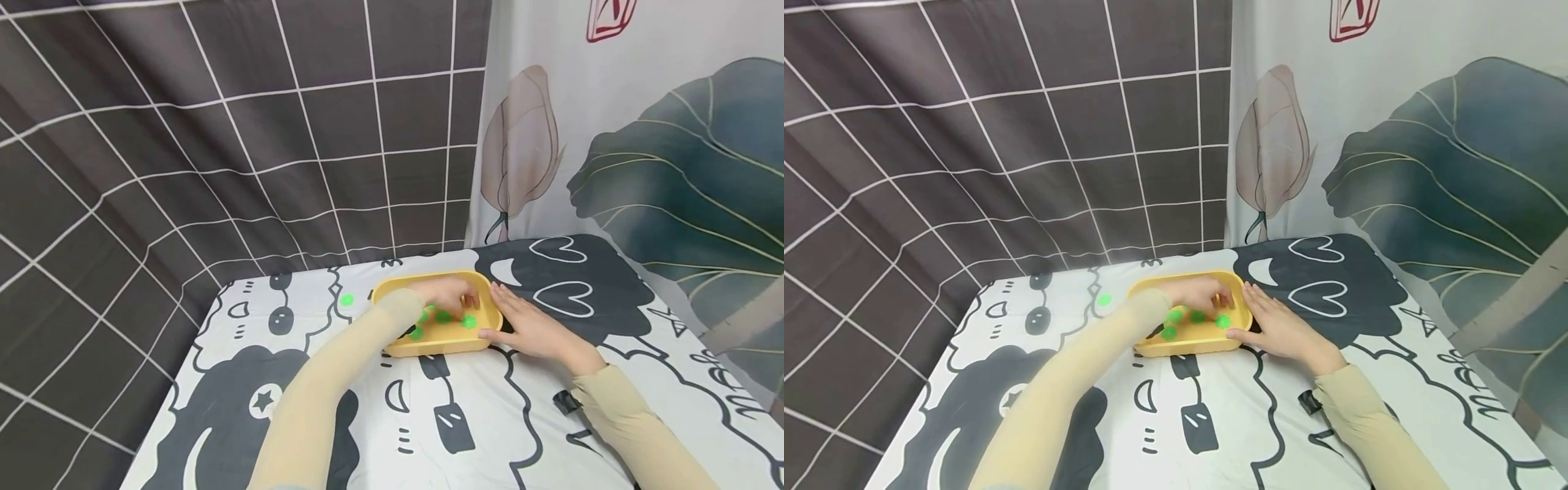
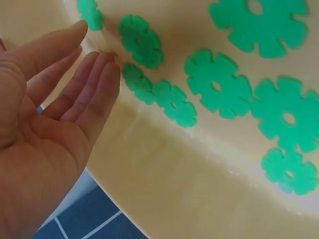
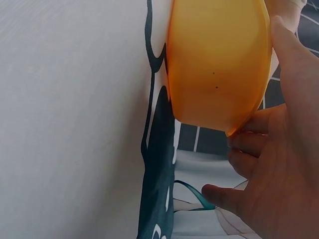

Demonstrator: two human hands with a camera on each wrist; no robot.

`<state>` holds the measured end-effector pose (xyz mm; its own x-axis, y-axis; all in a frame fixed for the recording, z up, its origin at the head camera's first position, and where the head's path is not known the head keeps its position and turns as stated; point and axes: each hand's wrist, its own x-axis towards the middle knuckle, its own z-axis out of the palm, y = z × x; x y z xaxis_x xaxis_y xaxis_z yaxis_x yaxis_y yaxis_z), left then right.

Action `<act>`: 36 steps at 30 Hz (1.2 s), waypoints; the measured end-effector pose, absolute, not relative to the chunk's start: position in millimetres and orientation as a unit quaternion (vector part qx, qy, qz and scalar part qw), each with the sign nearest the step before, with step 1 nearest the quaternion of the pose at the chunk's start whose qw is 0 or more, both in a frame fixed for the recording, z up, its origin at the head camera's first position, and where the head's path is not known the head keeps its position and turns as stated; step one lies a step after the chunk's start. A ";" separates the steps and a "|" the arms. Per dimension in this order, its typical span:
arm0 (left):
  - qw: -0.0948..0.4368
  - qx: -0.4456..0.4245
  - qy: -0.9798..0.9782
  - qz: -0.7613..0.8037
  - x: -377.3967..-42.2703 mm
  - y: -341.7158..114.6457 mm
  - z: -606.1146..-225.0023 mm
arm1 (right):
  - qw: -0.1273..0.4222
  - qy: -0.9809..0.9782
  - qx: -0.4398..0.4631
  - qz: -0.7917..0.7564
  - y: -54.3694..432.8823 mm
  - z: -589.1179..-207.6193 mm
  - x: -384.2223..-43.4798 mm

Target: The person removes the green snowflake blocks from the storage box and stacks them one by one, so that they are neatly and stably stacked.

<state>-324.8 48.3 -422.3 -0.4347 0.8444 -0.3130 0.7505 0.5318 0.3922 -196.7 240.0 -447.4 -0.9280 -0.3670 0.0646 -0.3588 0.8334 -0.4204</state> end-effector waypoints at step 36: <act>0.285 0.462 0.830 0.127 -320.3 52.8 -420.0 | 0.021 0.957 -0.179 -0.229 238.8 -450.0 -199.1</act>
